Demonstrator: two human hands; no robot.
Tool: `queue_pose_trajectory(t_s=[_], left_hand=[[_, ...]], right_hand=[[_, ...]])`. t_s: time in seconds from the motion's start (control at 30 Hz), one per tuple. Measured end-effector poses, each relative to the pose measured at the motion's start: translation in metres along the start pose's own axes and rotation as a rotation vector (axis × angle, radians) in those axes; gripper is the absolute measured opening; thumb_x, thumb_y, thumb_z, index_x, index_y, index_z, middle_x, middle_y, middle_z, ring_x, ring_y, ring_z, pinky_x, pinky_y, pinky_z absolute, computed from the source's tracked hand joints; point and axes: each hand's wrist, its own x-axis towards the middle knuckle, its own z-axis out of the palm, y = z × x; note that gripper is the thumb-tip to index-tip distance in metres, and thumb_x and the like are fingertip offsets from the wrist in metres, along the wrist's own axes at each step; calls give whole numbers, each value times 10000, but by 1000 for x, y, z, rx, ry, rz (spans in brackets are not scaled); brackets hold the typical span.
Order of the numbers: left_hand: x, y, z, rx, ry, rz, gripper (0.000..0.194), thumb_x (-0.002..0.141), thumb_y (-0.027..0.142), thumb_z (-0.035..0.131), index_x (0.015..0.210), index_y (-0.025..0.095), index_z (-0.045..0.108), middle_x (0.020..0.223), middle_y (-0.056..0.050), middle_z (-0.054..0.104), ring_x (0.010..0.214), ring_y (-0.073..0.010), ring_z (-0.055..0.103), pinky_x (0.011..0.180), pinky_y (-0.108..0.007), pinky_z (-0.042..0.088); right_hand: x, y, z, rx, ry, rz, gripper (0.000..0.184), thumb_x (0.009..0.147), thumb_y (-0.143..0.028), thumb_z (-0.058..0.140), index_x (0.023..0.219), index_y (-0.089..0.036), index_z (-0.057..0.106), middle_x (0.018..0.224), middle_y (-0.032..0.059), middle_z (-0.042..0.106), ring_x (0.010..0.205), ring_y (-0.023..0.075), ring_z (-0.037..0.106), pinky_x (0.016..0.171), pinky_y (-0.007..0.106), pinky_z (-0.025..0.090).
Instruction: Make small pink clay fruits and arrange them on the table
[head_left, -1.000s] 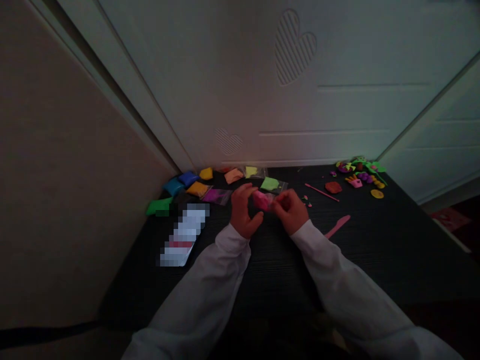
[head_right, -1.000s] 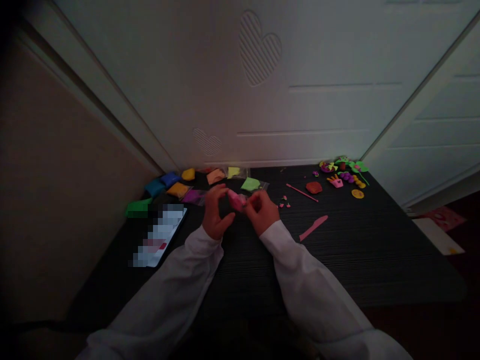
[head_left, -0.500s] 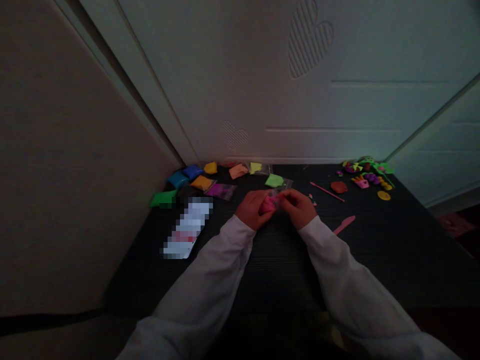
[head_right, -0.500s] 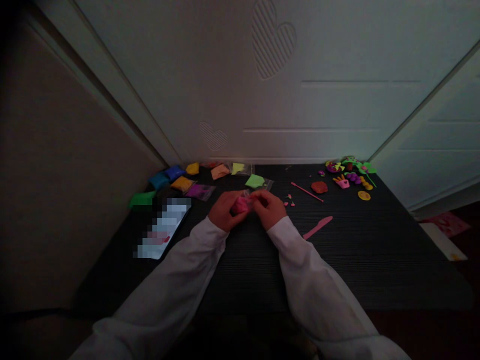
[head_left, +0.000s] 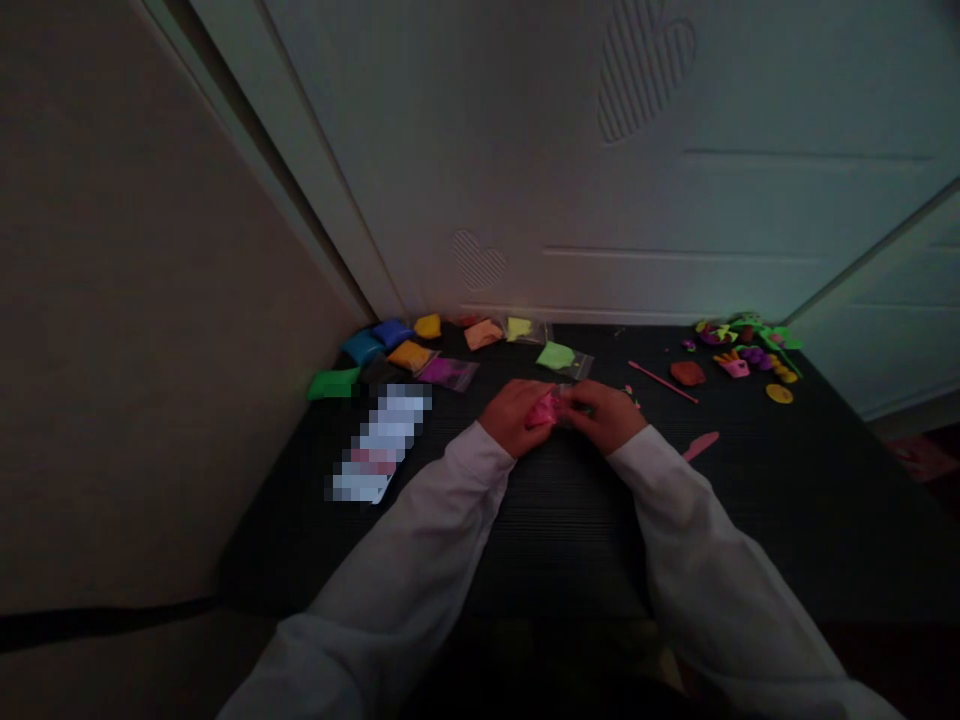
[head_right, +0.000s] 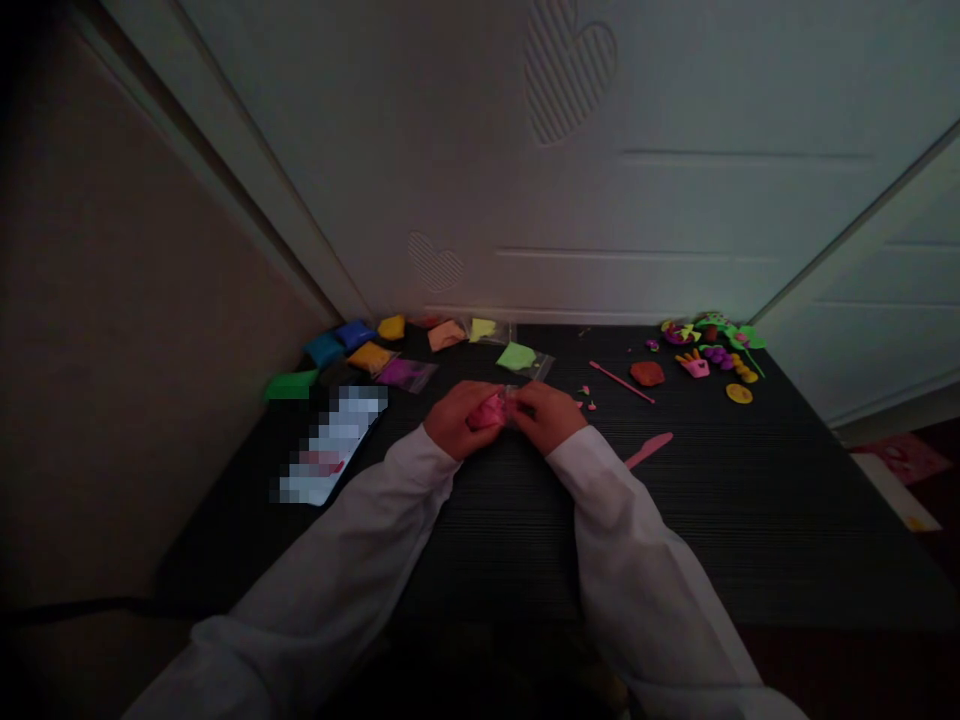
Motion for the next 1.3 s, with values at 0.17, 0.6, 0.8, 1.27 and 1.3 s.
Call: queue_pose_trajectory(t_s=[0.17,0.6,0.8,1.27,1.3], left_hand=[[1,3,-2,-7,11,-77,421,649,206,558,1058,129,489,1017,-80,575,965,-177,509,844,-325,425],[0,13,-5,-50,4,-141,483,633,223,574,1091,140,446,1028,-65,564,941,-160,530,817,-287,446],[0,16,-3,-71,-5,-175,469,633,217,571,1083,158,451,1034,-54,570,944,-156,539,836,-284,442],[0,8,-3,-76,-17,-183,488,626,231,578,1089,138,457,1048,-59,568,950,-154,540,848,-283,437],[-1,9,-3,-74,-18,-172,483,626,229,578,1086,137,460,1044,-59,571,947,-152,541,846,-282,438]], right_hand=[[0,0,1,1,-5,-5,183,725,-181,519,880,-182,615,820,44,614,774,145,560,712,272,437],[-1,-4,4,162,13,81,208,730,-242,527,900,-205,640,769,23,627,731,137,565,685,262,429],[0,-4,7,197,15,124,201,728,-241,518,883,-193,638,837,36,645,776,154,577,708,286,435],[0,1,2,197,-63,60,217,722,-279,541,893,-186,638,790,27,600,731,126,545,678,261,415],[0,1,2,173,-84,58,204,727,-284,536,868,-184,643,755,21,594,708,123,539,660,257,408]])
